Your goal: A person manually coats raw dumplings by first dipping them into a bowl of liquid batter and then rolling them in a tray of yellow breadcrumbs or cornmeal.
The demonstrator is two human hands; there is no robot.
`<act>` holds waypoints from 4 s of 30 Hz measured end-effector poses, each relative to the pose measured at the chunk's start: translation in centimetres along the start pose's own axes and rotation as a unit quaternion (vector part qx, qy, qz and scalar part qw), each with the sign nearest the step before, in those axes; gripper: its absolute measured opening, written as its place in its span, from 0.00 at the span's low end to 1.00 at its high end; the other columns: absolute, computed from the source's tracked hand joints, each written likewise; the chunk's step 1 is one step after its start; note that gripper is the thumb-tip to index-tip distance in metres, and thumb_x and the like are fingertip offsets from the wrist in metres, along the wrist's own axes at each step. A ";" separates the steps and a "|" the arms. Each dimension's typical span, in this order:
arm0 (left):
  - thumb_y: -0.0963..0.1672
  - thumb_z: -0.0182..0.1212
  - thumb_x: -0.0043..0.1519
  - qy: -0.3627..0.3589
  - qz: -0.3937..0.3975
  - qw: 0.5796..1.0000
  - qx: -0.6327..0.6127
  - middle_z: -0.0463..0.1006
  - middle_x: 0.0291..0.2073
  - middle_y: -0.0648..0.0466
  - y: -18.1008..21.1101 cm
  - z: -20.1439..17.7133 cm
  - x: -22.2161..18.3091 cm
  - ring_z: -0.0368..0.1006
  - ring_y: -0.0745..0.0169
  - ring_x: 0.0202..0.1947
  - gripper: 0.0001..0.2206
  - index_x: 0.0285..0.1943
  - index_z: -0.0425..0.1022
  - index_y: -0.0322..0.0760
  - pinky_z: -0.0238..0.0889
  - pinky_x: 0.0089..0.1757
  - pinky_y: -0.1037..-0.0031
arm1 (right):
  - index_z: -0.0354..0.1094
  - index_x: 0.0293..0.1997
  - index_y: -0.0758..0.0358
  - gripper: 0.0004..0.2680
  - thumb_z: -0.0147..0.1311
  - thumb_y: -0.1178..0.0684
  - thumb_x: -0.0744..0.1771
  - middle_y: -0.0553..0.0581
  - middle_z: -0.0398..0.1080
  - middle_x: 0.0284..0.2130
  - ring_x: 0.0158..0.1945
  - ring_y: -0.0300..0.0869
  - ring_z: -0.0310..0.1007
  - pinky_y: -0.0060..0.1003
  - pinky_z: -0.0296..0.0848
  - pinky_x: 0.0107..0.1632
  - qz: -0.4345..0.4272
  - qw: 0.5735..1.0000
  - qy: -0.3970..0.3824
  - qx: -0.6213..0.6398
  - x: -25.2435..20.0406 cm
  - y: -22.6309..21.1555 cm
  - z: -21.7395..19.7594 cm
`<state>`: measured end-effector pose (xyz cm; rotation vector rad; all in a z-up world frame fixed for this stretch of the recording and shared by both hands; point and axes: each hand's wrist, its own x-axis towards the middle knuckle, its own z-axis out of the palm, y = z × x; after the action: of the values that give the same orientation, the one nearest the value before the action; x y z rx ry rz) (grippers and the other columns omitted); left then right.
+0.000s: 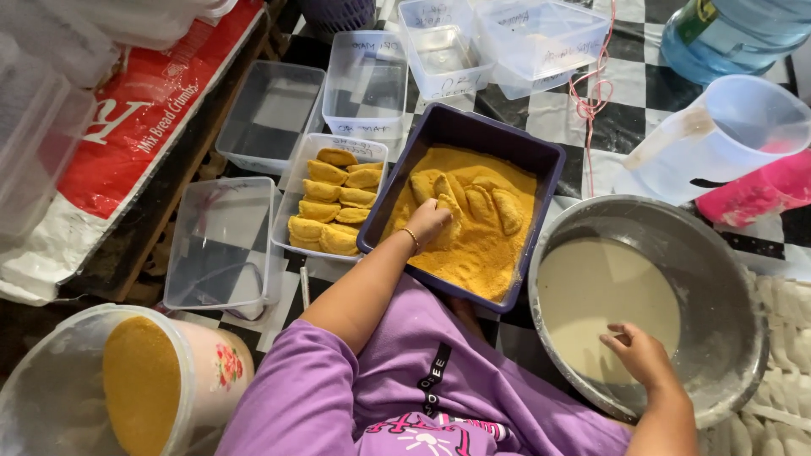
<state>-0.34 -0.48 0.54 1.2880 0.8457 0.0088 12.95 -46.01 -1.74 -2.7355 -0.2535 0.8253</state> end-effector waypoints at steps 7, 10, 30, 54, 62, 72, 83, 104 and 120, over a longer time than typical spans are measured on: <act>0.44 0.49 0.62 0.014 0.036 0.997 0.065 0.71 0.29 0.55 0.0 0.1 0.3 0.63 0.69 0.24 0.08 0.45 0.69 0.36 0.59 0.28 0.79 | 0.74 0.61 0.58 0.17 0.60 0.46 0.67 0.60 0.80 0.52 0.56 0.47 0.79 0.41 0.76 0.56 -0.001 1.000 -0.011 -0.008 0.1 0.0 0.0; 0.56 0.50 0.66 0.021 0.043 0.993 0.107 0.73 0.32 0.53 0.6 0.0 -0.2 0.69 0.68 0.29 0.23 0.48 0.72 0.31 0.66 0.34 0.76 | 0.72 0.63 0.57 0.18 0.59 0.45 0.67 0.59 0.79 0.53 0.57 0.47 0.78 0.42 0.76 0.57 0.010 1.000 -0.018 -0.016 0.2 -0.1 0.0; 0.44 0.56 0.55 0.034 0.246 0.962 0.114 0.72 0.26 0.55 4.0 -10.3 -4.4 0.63 0.63 0.24 0.08 0.40 0.75 0.38 0.56 0.30 0.73 | 0.74 0.63 0.52 0.19 0.60 0.42 0.66 0.58 0.83 0.48 0.51 0.47 0.82 0.39 0.76 0.52 -0.004 0.997 -0.044 -0.057 5.1 6.4 2.8; 0.50 0.68 0.56 0.043 0.111 0.799 0.589 0.78 0.49 0.50 -0.6 -20.2 5.1 0.71 0.45 0.52 0.12 0.47 0.84 0.48 0.63 0.56 0.55 | 0.74 0.63 0.60 0.17 0.59 0.46 0.68 0.62 0.81 0.54 0.59 0.50 0.79 0.44 0.73 0.60 0.054 0.996 -0.061 -0.043 7.2 7.9 4.7; 0.42 0.56 0.61 0.054 0.119 0.991 0.008 0.75 0.27 0.51 -6.1 -6.7 15.6 0.64 0.68 0.20 0.16 0.54 0.75 0.23 0.59 0.23 0.78 | 0.74 0.63 0.59 0.18 0.61 0.48 0.67 0.59 0.81 0.53 0.55 0.48 0.81 0.41 0.76 0.56 0.031 0.998 -0.029 -0.040 5.6 5.7 3.8; 0.46 0.73 0.52 0.310 0.000 0.929 0.203 0.62 0.58 0.34 -8.2 -0.7 18.8 0.68 0.40 0.52 0.31 0.60 0.62 0.32 0.66 0.54 0.60 | 0.75 0.61 0.51 0.18 0.60 0.42 0.65 0.54 0.84 0.48 0.52 0.43 0.83 0.36 0.77 0.53 0.022 0.997 -0.029 -0.064 5.1 5.6 2.9; 0.52 0.65 0.55 0.128 0.164 0.975 0.077 0.72 0.61 0.35 -2.5 -2.0 6.7 0.72 0.45 0.61 0.35 0.67 0.65 0.24 0.68 0.57 0.64 | 0.74 0.63 0.52 0.18 0.58 0.43 0.67 0.52 0.83 0.51 0.54 0.42 0.83 0.35 0.76 0.56 -0.006 0.995 -0.051 -0.087 6.9 7.3 4.0; 0.36 0.65 0.54 -0.001 0.090 0.858 0.506 0.82 0.43 0.52 0.8 -24.4 8.4 0.77 0.52 0.42 0.18 0.53 0.74 0.42 0.69 0.49 0.67 | 0.77 0.59 0.70 0.16 0.63 0.52 0.66 0.72 0.85 0.42 0.47 0.54 0.85 0.42 0.77 0.52 0.038 0.997 -0.058 0.014 10.7 12.0 7.6; 0.38 0.52 0.61 0.049 0.008 0.840 0.540 0.74 0.59 0.48 3.8 -19.6 5.7 0.74 0.43 0.53 0.20 0.61 0.78 0.49 0.68 0.56 0.56 | 0.73 0.64 0.53 0.18 0.59 0.44 0.68 0.55 0.80 0.57 0.60 0.45 0.79 0.40 0.74 0.62 0.091 0.989 -0.079 -0.081 6.1 5.9 4.2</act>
<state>-5.51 19.61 0.02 2.3700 0.9525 -0.4547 16.12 -49.28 -10.08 -2.8785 -0.1055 1.1190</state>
